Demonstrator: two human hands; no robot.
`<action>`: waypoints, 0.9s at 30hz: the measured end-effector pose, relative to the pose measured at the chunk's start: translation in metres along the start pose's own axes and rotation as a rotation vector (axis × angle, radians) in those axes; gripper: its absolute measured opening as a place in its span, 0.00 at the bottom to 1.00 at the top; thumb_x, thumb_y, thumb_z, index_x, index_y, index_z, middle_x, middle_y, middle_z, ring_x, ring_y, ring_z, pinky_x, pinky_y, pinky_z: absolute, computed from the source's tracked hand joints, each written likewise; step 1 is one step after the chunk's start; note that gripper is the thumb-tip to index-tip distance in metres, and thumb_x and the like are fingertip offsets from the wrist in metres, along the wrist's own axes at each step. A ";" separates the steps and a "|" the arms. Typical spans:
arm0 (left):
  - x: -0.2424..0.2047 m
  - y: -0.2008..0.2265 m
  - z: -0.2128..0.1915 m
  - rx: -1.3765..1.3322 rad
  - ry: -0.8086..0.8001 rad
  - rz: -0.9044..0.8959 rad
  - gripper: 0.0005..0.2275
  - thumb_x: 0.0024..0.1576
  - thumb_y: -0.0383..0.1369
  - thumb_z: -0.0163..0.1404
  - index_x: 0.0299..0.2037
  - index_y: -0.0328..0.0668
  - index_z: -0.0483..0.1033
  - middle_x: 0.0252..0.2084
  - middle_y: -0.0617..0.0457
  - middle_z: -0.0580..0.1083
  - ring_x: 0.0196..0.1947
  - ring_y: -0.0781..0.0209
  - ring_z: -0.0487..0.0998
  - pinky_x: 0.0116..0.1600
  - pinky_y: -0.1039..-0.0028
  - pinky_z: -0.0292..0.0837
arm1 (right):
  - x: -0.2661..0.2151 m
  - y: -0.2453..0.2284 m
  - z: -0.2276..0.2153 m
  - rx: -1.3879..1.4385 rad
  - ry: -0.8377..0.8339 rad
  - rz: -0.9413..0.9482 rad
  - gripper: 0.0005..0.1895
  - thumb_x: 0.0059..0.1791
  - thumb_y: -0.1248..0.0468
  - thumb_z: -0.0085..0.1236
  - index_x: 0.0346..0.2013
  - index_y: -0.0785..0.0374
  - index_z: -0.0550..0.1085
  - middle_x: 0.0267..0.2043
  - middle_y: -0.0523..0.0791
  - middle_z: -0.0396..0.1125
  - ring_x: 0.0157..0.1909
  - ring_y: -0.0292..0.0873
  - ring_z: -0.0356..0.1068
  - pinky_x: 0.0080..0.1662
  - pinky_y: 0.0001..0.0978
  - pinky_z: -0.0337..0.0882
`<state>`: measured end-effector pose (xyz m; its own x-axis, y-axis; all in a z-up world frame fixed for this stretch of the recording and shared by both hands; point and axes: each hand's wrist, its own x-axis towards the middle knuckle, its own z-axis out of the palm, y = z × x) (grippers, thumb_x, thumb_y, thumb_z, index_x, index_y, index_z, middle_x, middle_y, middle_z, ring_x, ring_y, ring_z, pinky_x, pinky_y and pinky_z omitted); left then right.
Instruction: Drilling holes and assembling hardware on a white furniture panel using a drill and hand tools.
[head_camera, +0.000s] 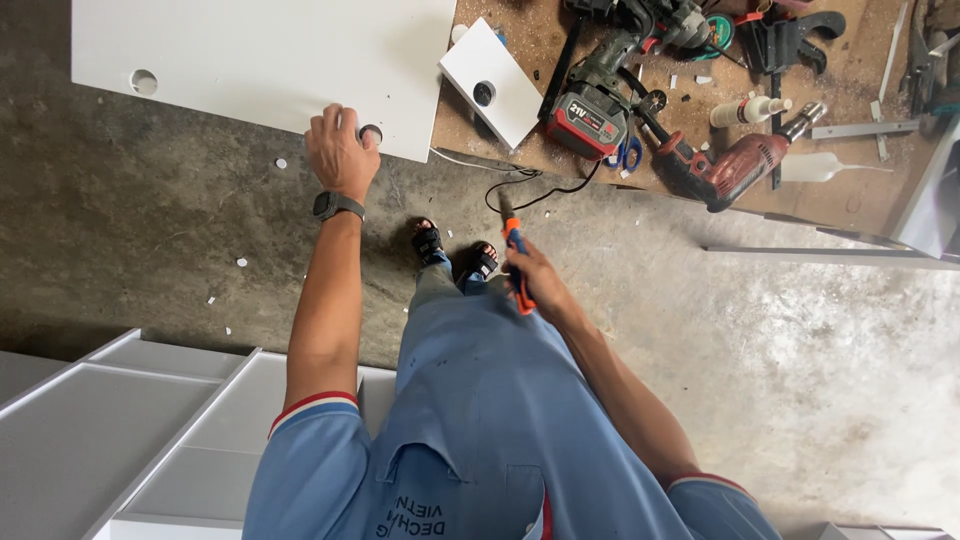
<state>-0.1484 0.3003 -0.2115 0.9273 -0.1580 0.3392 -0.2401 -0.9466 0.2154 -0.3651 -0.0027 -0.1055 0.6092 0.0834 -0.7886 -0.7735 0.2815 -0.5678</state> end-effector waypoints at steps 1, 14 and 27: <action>-0.001 0.000 0.004 0.002 -0.033 -0.023 0.13 0.49 0.33 0.64 0.42 0.43 0.76 0.48 0.52 0.73 0.46 0.51 0.74 0.47 0.59 0.74 | -0.002 -0.001 0.007 -0.012 -0.055 0.013 0.25 0.53 0.56 0.50 0.62 0.64 0.62 0.37 0.45 0.66 0.29 0.38 0.68 0.29 0.29 0.71; 0.010 -0.038 -0.009 -0.230 -0.298 0.050 0.09 0.61 0.36 0.60 0.43 0.42 0.75 0.59 0.49 0.73 0.59 0.44 0.73 0.60 0.53 0.75 | 0.035 -0.054 0.132 0.072 -0.194 0.015 0.49 0.44 0.64 0.55 0.78 0.50 0.45 0.41 0.48 0.63 0.32 0.40 0.70 0.28 0.30 0.70; 0.036 -0.109 -0.008 -0.088 -0.561 0.298 0.35 0.55 0.52 0.59 0.74 0.71 0.59 0.79 0.47 0.47 0.76 0.40 0.44 0.74 0.37 0.43 | 0.078 -0.056 0.267 -0.012 0.302 -0.209 0.45 0.41 0.69 0.55 0.75 0.59 0.58 0.33 0.48 0.64 0.26 0.38 0.66 0.22 0.28 0.59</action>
<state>-0.0910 0.4000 -0.2159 0.8205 -0.5566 -0.1299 -0.5114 -0.8165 0.2681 -0.2276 0.2434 -0.0723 0.6767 -0.2608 -0.6885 -0.6411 0.2512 -0.7252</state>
